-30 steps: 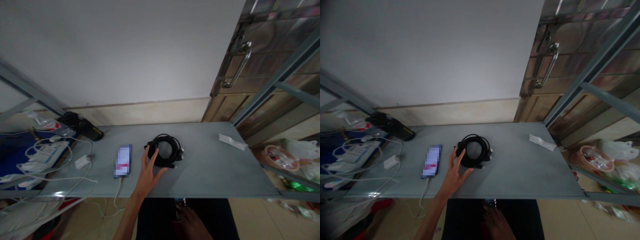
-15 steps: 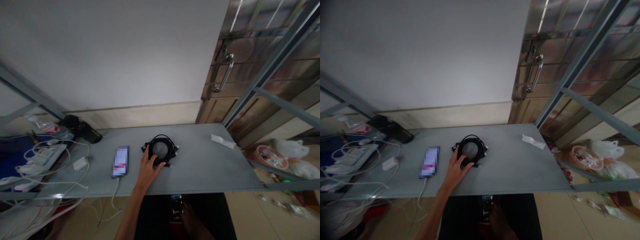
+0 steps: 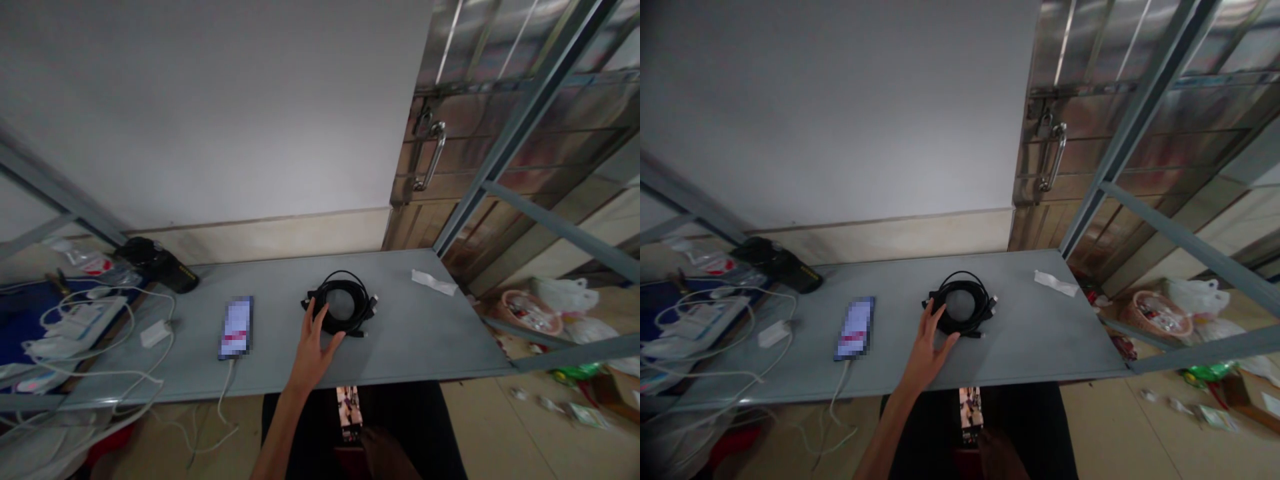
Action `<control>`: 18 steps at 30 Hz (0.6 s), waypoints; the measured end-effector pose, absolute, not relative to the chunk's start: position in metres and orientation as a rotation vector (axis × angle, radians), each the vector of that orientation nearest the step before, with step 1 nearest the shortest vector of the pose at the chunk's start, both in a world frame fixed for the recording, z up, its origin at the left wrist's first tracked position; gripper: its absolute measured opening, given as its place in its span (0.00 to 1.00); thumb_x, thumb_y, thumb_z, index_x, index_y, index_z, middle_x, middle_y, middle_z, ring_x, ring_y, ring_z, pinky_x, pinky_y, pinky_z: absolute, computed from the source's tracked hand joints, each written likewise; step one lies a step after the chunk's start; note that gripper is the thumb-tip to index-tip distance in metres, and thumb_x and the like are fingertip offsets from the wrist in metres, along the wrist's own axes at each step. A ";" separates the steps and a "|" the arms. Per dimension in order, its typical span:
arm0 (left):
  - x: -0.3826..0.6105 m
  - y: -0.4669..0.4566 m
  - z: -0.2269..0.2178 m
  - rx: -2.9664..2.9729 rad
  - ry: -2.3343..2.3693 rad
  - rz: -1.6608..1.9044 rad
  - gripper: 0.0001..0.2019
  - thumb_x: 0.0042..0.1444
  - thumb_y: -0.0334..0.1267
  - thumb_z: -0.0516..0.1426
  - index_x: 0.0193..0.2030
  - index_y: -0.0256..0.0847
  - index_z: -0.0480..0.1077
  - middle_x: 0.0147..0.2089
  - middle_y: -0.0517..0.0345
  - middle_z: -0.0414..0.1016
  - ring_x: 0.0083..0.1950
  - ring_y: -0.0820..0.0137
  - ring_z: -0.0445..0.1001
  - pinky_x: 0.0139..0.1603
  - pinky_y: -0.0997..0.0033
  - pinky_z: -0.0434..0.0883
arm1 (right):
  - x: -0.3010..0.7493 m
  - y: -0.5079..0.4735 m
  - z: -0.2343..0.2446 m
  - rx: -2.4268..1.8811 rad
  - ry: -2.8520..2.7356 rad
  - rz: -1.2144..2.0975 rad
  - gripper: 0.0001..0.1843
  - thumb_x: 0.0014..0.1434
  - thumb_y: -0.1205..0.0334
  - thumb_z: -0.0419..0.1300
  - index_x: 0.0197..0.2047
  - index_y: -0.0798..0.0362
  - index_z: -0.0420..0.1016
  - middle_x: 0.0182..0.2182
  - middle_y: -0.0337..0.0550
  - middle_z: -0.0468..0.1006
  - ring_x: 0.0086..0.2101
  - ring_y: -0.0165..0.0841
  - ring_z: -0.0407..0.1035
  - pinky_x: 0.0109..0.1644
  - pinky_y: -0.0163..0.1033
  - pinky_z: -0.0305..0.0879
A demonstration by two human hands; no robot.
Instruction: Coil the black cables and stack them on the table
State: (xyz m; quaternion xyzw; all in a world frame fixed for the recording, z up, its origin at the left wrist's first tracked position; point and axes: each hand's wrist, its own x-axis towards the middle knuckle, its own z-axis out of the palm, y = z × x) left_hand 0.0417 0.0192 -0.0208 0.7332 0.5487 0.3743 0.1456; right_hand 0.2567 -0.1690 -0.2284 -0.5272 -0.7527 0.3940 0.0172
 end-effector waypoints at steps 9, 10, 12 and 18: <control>-0.049 -0.036 -0.047 2.155 1.872 1.241 0.17 0.78 0.42 0.59 0.69 0.49 0.72 0.68 0.46 0.78 0.71 0.54 0.78 0.71 0.42 0.79 | 0.334 -0.164 -0.184 -1.519 -2.236 0.375 0.26 0.67 0.75 0.55 0.59 0.50 0.87 0.61 0.51 0.86 0.65 0.46 0.77 0.71 0.51 0.73; -0.056 -0.041 -0.051 2.168 1.913 1.237 0.16 0.77 0.42 0.59 0.68 0.48 0.72 0.67 0.46 0.79 0.69 0.54 0.79 0.70 0.43 0.80 | 0.341 -0.161 -0.179 -1.514 -2.216 0.344 0.24 0.70 0.73 0.55 0.59 0.50 0.87 0.61 0.51 0.86 0.65 0.45 0.78 0.70 0.51 0.74; -0.062 -0.048 -0.059 2.206 1.970 1.253 0.15 0.77 0.38 0.59 0.67 0.47 0.73 0.64 0.47 0.81 0.65 0.55 0.82 0.67 0.45 0.80 | 0.349 -0.156 -0.172 -1.496 -2.181 0.326 0.20 0.75 0.68 0.55 0.57 0.48 0.87 0.60 0.50 0.87 0.63 0.45 0.79 0.68 0.52 0.76; -0.052 -0.051 -0.069 2.327 1.995 1.333 0.17 0.75 0.27 0.55 0.64 0.45 0.74 0.59 0.48 0.85 0.59 0.57 0.84 0.62 0.51 0.79 | 0.337 -0.144 -0.165 -1.488 -2.091 0.356 0.14 0.79 0.61 0.57 0.51 0.47 0.86 0.49 0.47 0.89 0.58 0.45 0.81 0.63 0.52 0.77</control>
